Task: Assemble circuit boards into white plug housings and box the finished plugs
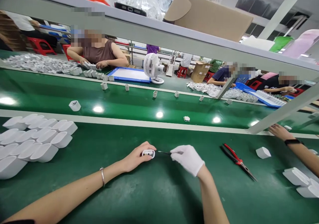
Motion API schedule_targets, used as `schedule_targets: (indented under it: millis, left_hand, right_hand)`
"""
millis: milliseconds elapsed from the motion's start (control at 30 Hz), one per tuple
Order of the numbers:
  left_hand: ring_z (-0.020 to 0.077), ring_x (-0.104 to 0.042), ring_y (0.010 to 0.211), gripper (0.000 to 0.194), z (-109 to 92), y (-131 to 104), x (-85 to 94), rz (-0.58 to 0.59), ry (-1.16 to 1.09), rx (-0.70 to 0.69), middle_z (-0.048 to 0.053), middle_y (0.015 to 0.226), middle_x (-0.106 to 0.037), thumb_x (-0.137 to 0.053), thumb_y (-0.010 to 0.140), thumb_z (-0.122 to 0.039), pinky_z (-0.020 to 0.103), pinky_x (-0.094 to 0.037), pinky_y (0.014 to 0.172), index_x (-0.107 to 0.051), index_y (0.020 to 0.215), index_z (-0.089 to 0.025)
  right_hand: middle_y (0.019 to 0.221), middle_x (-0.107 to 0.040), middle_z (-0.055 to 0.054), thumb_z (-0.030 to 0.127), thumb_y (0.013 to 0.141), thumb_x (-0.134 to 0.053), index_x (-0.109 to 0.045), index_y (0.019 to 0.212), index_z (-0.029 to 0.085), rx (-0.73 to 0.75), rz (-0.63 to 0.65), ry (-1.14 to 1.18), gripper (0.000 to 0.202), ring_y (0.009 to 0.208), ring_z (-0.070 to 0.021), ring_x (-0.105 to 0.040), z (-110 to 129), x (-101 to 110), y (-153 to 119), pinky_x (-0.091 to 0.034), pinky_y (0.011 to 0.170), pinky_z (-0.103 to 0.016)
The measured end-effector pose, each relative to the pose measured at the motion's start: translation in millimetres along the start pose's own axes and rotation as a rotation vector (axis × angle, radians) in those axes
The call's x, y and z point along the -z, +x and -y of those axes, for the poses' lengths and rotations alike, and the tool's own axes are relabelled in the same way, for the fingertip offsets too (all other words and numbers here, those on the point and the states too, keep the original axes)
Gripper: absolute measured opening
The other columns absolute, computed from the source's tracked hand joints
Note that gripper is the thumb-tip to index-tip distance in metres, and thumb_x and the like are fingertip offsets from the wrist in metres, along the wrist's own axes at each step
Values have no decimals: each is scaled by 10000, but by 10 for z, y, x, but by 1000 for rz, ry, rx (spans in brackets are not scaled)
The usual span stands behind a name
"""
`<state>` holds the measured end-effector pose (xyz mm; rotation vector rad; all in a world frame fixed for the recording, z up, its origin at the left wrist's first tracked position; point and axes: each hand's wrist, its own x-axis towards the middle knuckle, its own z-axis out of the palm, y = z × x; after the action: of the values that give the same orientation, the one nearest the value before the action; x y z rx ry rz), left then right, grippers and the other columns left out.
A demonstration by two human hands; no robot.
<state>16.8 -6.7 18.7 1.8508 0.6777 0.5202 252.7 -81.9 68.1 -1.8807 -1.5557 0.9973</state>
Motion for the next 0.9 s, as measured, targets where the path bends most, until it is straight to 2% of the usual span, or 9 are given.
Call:
schedule_targets:
  millis: [133,233,333,400,533,600,700,800,900]
  left_hand:
    - [152,-486,812,286,69,30,49,-1,-193,19,13,916,-548,-520,800,-258,256,-370,747,-568,1071,-183]
    - [135,-481,750,297,103,32,63,1,-278,46,2,865,-566,-518,811,-281,244,-377,707,-554,1087,-178]
    - [149,-510,781,313,126,31,53,6,-291,69,20,896,-599,-519,825,-313,262,-397,739,-568,1094,-161]
    - [180,-534,855,348,137,32,43,43,-283,52,48,947,-620,-503,850,-369,294,-406,800,-583,1101,-142]
    - [208,-520,981,487,150,18,33,75,-258,-25,82,1122,-588,-512,854,-446,336,-387,898,-499,1247,-159]
    - [153,-534,832,550,151,7,34,31,-232,-9,84,1201,-530,-500,860,-455,309,-419,819,-393,1335,-198]
    - [55,-408,564,519,145,4,33,-9,-164,15,69,1197,-488,-445,885,-445,240,-403,625,-348,1353,-245]
    - [40,-330,506,423,147,21,20,5,-111,9,34,1043,-536,-479,863,-398,201,-336,538,-484,1247,-220]
    - [45,-319,484,309,182,39,-3,6,-47,9,21,883,-581,-500,835,-348,196,-293,502,-623,1053,-167]
  right_hand:
    - [844,-710,-36,265,693,-592,-729,765,217,49,-8,-132,161,790,-219,-637,-132,111,70,-489,733,-330]
    - [1117,-643,-56,264,708,-599,-735,808,248,158,-68,-318,170,1012,-270,-579,-103,-76,129,-426,899,-427]
    - [1302,-519,-58,331,734,-622,-627,1137,268,314,-211,-243,408,1174,-275,-477,13,-391,133,-351,997,-471]
    - [1285,-535,-48,323,722,-652,-544,1241,277,443,-192,-96,532,1161,-252,-494,107,-613,102,-369,1001,-437]
    - [1006,-675,9,275,801,-564,-670,1046,321,510,-108,66,271,910,-198,-616,264,-862,106,-476,860,-339]
    - [966,-682,14,338,811,-557,-693,975,297,435,-223,119,217,887,-195,-620,280,-780,242,-486,838,-314]
    - [1017,-669,-8,469,811,-520,-657,1018,238,278,-485,116,339,929,-190,-604,184,-365,627,-466,856,-291]
    - [1037,-659,-67,514,830,-430,-602,1090,183,109,-690,48,455,919,-194,-595,-18,161,1047,-446,838,-301]
    - [973,-668,-115,506,803,-450,-575,1128,159,-13,-763,-31,491,867,-222,-602,-235,470,1320,-447,775,-318]
